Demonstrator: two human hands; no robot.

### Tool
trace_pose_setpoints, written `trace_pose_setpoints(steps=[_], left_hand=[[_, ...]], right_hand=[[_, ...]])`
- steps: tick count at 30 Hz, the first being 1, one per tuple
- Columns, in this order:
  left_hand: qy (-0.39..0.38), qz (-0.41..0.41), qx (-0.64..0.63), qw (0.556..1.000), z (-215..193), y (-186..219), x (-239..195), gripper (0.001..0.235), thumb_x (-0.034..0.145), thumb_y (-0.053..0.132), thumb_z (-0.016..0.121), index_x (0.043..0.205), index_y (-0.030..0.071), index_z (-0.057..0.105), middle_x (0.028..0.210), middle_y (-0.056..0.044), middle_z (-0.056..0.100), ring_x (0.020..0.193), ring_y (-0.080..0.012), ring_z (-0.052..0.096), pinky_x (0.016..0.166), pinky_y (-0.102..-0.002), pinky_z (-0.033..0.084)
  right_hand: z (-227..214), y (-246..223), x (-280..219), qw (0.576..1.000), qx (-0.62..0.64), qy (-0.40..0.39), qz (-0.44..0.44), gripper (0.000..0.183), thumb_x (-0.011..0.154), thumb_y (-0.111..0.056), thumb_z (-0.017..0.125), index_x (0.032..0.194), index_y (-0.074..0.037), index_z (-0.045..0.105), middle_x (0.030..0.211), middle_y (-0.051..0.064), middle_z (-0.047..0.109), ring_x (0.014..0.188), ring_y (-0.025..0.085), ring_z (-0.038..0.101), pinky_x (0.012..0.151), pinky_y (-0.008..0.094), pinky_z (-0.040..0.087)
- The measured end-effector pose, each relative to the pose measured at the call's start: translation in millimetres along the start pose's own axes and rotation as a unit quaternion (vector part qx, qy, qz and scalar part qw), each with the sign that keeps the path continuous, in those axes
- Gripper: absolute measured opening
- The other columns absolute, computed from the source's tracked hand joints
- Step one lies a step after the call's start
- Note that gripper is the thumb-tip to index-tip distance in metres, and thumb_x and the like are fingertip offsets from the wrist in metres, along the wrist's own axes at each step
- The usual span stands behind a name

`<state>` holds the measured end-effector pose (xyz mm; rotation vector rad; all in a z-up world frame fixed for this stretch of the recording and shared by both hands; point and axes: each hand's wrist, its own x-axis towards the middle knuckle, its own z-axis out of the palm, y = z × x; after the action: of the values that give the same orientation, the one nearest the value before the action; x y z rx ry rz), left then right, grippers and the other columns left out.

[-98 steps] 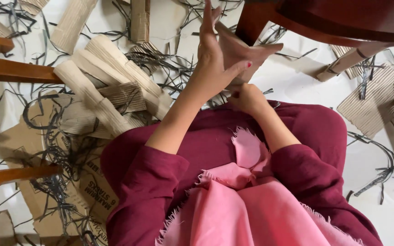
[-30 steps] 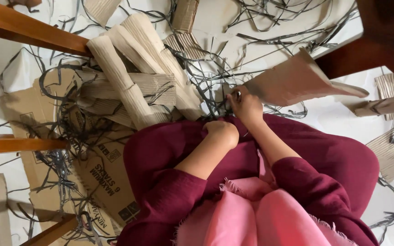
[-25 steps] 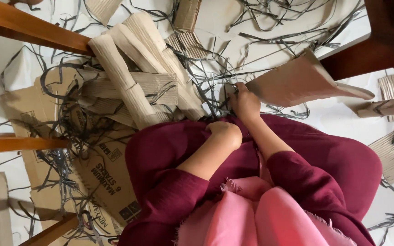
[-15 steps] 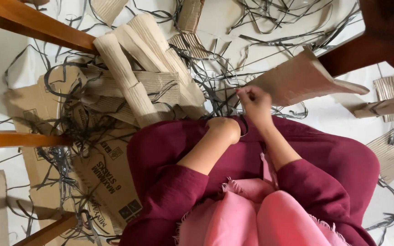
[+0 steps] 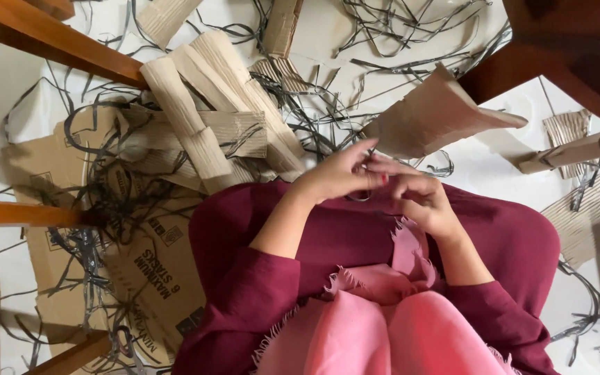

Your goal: Wrapping wooden chair legs with corrugated cardboard and securing them with plastic ties for protection.

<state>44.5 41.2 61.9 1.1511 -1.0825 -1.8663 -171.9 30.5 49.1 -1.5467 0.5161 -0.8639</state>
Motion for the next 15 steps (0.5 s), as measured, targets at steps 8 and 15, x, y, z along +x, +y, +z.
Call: trace_pose_setpoints(steps=[8, 15], left_hand=[[0.042, 0.086, -0.151, 0.984, 7, -12, 25, 0.034, 0.111, 0.018, 0.048, 0.14, 0.002, 0.058, 0.116, -0.02, 0.072, 0.112, -0.0283, 0.071, 0.099, -0.046, 0.058], [0.044, 0.104, -0.107, 0.988, 11, -32, 43, 0.045, 0.114, 0.036, 0.037, 0.136, 0.007, 0.063, 0.124, -0.019, 0.073, 0.122, -0.0297, 0.067, 0.107, -0.05, 0.049]], right_hand=[[-17, 21, -14, 0.983, 0.168, 0.027, 0.07, 0.014, 0.09, 0.004, 0.06, 0.078, -0.001, 0.055, 0.078, 0.021, 0.069, 0.071, 0.021, 0.065, 0.063, 0.028, 0.046], [-37, 31, -25, 0.976, 0.067, 0.098, 0.182, 0.016, 0.094, -0.003, 0.071, 0.084, -0.001, 0.058, 0.051, 0.003, 0.051, 0.044, 0.007, 0.045, 0.043, 0.021, 0.031]])
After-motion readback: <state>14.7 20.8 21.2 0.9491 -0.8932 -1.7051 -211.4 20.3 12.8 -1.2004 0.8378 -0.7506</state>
